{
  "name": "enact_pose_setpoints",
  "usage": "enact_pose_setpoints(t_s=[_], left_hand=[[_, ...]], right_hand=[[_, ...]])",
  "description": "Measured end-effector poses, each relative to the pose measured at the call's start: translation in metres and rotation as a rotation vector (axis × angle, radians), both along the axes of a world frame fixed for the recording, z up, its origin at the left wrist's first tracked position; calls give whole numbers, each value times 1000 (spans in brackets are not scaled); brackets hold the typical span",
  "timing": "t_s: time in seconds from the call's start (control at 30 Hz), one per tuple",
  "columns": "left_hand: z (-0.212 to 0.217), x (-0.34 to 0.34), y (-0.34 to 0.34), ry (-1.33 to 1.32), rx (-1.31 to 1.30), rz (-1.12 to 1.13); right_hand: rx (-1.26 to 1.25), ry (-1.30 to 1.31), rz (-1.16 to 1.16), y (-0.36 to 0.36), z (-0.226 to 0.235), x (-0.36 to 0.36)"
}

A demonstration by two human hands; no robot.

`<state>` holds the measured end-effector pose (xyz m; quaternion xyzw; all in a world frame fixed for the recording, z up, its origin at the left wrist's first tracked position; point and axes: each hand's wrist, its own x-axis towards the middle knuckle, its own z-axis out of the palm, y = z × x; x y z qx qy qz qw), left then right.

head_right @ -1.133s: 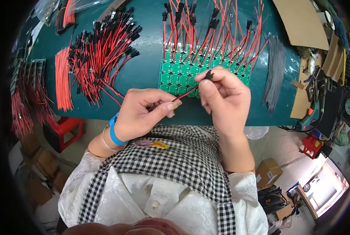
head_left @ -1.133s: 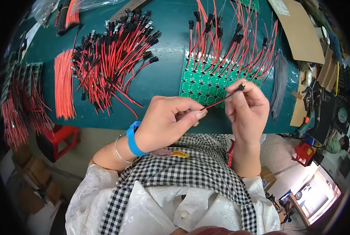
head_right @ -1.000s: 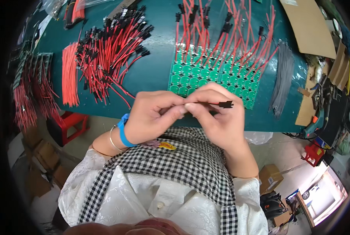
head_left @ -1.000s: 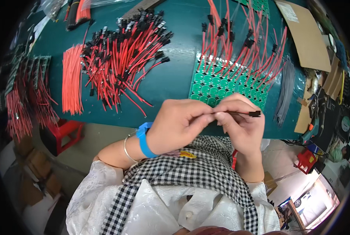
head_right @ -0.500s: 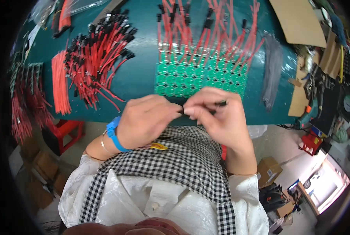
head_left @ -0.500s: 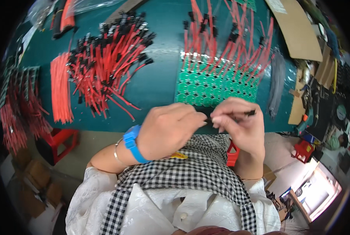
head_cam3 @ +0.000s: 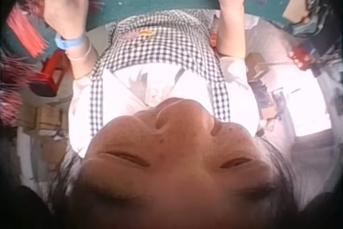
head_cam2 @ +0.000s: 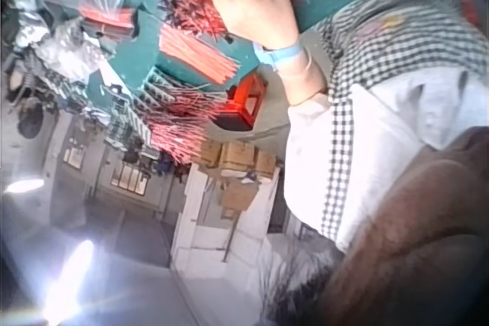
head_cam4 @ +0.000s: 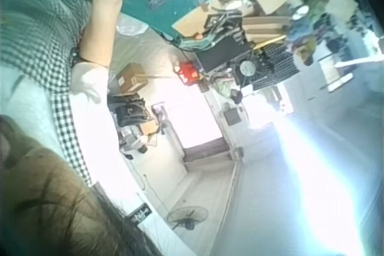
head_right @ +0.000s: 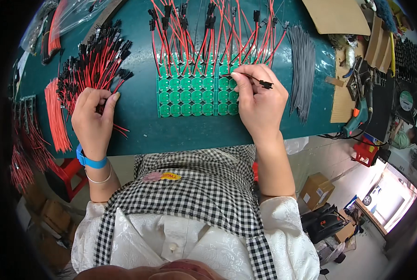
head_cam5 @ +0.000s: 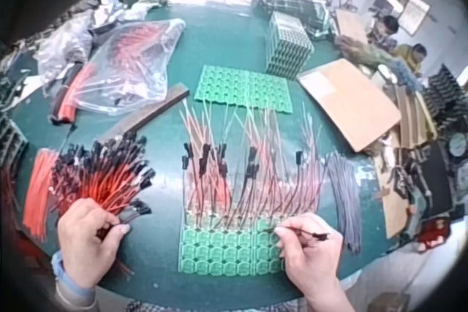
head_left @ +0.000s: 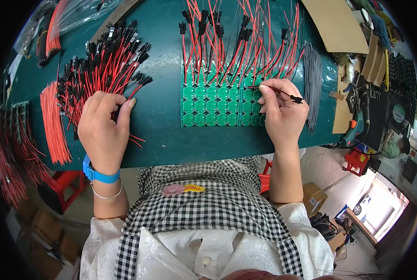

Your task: Insert red and black wires into green LED circuit boards at an assembly line station.

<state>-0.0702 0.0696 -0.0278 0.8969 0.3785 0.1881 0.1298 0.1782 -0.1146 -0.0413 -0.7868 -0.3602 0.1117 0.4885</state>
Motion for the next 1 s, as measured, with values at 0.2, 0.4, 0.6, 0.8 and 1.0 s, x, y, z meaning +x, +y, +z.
enact_pose_setpoints(t_s=[0.2,0.4,0.6,0.8,1.0], left_hand=[[-2,1,2,-153,-72,-3],[7,-3,-4,-165,-325,156],[1,-6,-8,-559,-534,67],[15,4,-29,-768,-673,73],[1,9,-46,-703,-856,-99]], right_hand=[[12,-56,4,1,-3,0],[24,-120,18,0,-6,2],[33,-198,53,1,-7,3],[-9,-289,53,3,-6,1],[-29,-363,30,3,-4,-6]])
